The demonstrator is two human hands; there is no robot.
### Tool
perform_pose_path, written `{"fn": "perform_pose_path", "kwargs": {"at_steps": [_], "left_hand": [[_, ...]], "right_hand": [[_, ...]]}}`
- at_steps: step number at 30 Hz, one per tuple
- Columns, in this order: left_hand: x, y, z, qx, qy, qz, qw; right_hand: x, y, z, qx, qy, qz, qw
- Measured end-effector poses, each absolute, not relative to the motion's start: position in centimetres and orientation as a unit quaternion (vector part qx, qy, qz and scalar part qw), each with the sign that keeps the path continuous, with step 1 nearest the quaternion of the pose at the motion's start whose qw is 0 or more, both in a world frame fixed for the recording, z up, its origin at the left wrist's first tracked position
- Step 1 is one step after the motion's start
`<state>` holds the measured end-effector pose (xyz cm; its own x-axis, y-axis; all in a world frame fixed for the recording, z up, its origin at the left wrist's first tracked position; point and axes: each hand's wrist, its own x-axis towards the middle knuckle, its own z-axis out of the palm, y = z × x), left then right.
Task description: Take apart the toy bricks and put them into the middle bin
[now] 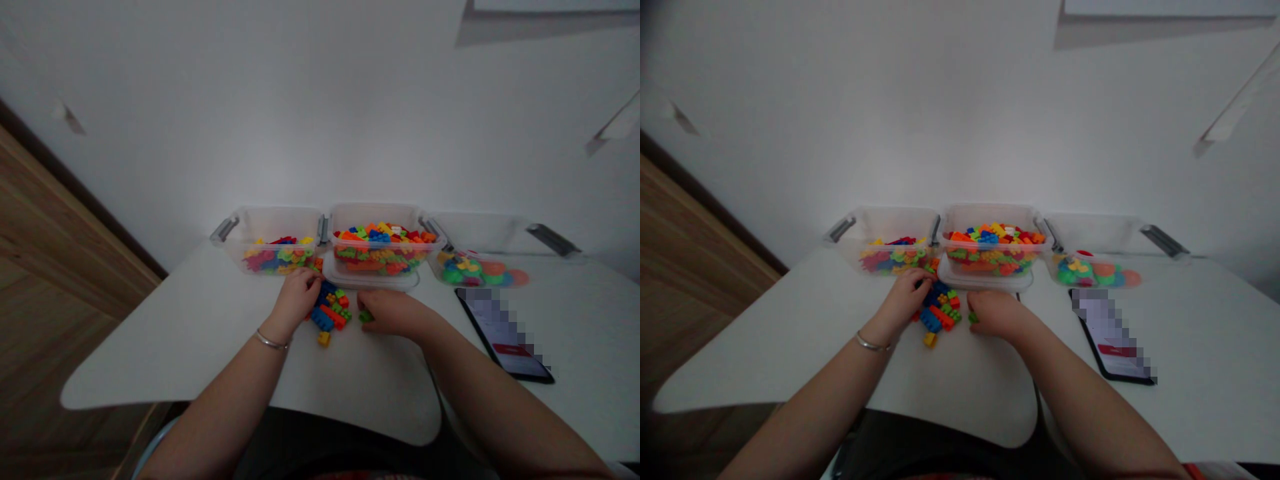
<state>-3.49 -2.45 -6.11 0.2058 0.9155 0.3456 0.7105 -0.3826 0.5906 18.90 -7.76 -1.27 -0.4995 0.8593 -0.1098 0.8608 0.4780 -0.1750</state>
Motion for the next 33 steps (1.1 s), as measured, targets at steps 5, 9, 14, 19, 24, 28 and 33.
{"fn": "perform_pose_path", "kwargs": {"at_steps": [5,9,14,19,24,28,33], "left_hand": [[-3.5,-2.5,-6.1,0.761,0.534,0.336,0.15],[-3.6,-2.6,-6.0,0.762,0.535,0.334,0.151],[-3.7,-2.6,-6.0,0.763,0.534,0.331,0.153],[-3.8,-2.6,-6.2,0.762,0.534,0.333,0.152],[-3.9,-2.7,-6.0,0.765,0.533,0.327,0.153],[-3.9,-2.8,-6.0,0.764,0.533,0.329,0.154],[-3.9,-2.7,-6.2,0.764,0.531,0.333,0.154]], "right_hand": [[18.6,-7.4,-1.0,0.499,0.86,-0.091,0.048],[19.1,-7.0,-0.1,0.518,0.853,-0.064,-0.028],[19.9,-6.8,1.1,0.52,0.836,-0.039,-0.17],[20.4,-6.6,1.2,0.464,0.812,-0.004,-0.353],[21.5,-6.0,1.4,0.452,0.758,0.033,-0.469],[22.3,-5.5,1.4,0.495,0.716,0.041,-0.49],[23.1,-5.0,1.2,0.545,0.665,0.04,-0.509]]}}
